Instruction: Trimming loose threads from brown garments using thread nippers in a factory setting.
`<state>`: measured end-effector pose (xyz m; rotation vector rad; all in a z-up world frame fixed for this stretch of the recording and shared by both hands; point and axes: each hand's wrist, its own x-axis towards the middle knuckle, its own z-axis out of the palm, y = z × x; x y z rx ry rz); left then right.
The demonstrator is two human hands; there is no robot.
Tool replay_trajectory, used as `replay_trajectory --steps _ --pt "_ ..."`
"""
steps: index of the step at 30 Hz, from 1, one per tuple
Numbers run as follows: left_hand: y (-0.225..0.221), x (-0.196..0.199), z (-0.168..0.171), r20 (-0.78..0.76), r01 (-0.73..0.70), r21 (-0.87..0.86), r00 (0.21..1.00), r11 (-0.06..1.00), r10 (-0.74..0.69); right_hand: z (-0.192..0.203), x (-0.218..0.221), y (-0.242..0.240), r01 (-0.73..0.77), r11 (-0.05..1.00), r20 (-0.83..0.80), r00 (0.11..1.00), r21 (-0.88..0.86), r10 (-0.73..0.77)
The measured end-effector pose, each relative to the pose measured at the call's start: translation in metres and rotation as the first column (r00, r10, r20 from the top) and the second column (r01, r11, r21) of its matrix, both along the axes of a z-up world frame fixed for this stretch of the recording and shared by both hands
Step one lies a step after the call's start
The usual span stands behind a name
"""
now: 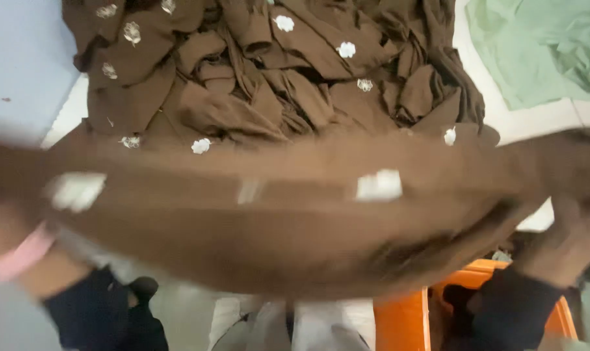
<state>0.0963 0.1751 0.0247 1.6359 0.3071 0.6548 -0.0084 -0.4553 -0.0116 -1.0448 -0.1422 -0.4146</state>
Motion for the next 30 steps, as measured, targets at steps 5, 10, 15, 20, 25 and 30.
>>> replay_trajectory --steps 5,10,15,20,25,30 --pt "0.008 0.019 -0.011 -0.213 -0.020 -0.179 0.977 0.984 -0.019 -0.011 0.102 0.033 0.615 0.783 -0.443 0.728 0.088 -0.523" --pt "-0.016 0.002 -0.028 -0.228 0.209 -0.474 0.909 0.855 -0.349 0.009 0.060 0.125 0.464 0.816 -0.539 0.613 -0.346 -0.578" --pt "-0.005 -0.043 -0.035 -0.284 0.331 -0.372 0.849 0.867 -0.445 0.004 0.022 0.163 0.436 0.745 -0.299 0.721 -0.504 -0.625" --pt "-0.004 -0.084 -0.053 -0.349 0.517 -0.170 0.765 0.839 -0.542 0.008 -0.010 0.213 0.374 0.729 -0.086 0.857 -0.574 -0.508" --pt "-0.018 -0.099 -0.059 -0.333 0.414 -0.057 0.850 0.908 -0.409 0.020 -0.031 0.312 0.074 0.671 -0.116 0.965 -0.737 -0.233" --pt "-0.036 -0.121 -0.053 -0.282 0.399 0.038 0.884 0.916 -0.374 0.005 -0.026 0.379 -0.175 0.522 -0.178 0.983 -0.834 0.046"
